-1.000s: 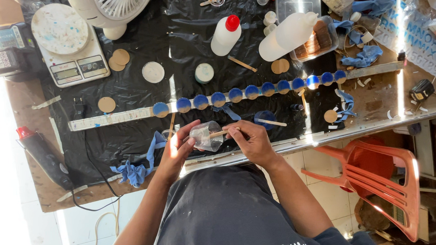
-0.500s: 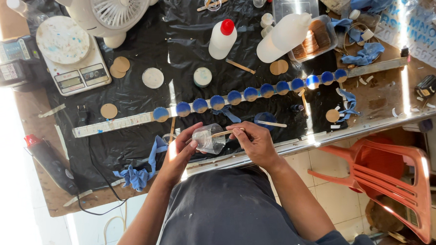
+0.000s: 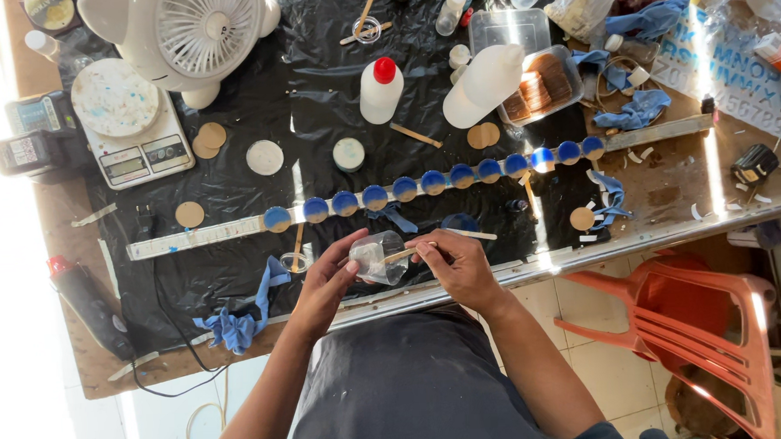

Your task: The person applies blue paint to a series of small circular wooden discs attached to a long strip using a brush. They dip the brush into a container of blue paint and carefully coat each disc in sequence.

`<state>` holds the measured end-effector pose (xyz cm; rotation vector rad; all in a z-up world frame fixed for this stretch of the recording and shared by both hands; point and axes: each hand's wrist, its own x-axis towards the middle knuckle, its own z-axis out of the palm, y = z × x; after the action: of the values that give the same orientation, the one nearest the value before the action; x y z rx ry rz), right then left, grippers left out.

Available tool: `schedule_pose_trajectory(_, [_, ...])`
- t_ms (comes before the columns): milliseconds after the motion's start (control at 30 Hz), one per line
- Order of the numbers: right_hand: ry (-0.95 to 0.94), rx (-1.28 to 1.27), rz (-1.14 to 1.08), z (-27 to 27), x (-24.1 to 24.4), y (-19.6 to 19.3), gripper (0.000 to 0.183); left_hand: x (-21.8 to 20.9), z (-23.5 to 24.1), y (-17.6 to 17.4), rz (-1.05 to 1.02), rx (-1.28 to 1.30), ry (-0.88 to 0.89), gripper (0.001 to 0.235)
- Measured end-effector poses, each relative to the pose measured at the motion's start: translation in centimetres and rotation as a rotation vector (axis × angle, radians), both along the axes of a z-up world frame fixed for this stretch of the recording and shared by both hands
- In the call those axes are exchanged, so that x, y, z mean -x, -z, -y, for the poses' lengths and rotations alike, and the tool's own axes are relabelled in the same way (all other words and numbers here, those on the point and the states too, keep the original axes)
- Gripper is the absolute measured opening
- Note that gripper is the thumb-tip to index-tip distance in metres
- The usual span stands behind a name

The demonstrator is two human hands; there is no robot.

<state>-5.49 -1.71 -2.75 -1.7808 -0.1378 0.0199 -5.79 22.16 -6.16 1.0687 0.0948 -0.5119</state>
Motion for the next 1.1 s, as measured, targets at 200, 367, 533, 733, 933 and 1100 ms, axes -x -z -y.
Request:
schedule_pose_trajectory(200, [-0.033,-0.023,-0.014,2.4,-0.7,-0.1,0.018,-0.2,2.5,-0.9,-0.006,0.014,-0.045,0.063])
schedule_pose_trajectory(367, [-0.030,-0.040,-0.007,4.6,-1.5,-0.9,0.020,-0.6,4.8,-0.7,-0.003,0.024,-0.062,0.062])
schedule_pose_trajectory(533, [-0.020,-0.045,0.004,6.0,-2.7,-1.5,0.019,-1.4,6.4,-0.5,-0.005,0.049,-0.080,0.059])
schedule_pose_trajectory(733, [-0.020,-0.021,-0.051,6.9,-2.8,-0.2,0.017,-1.6,7.1,0.4,-0.018,0.061,-0.095,0.059])
schedule_pose_trajectory(933, [0.047,-0.218,-0.205,7.8,-2.8,2.3,0.025,-1.9,7.2,0.0,-0.031,0.056,-0.114,0.059])
schedule_pose_trajectory(1100, [0.113,-0.234,-0.262,7.4,-3.6,2.4,0.028,-2.3,6.7,0.8,-0.051,0.050,-0.150,0.058])
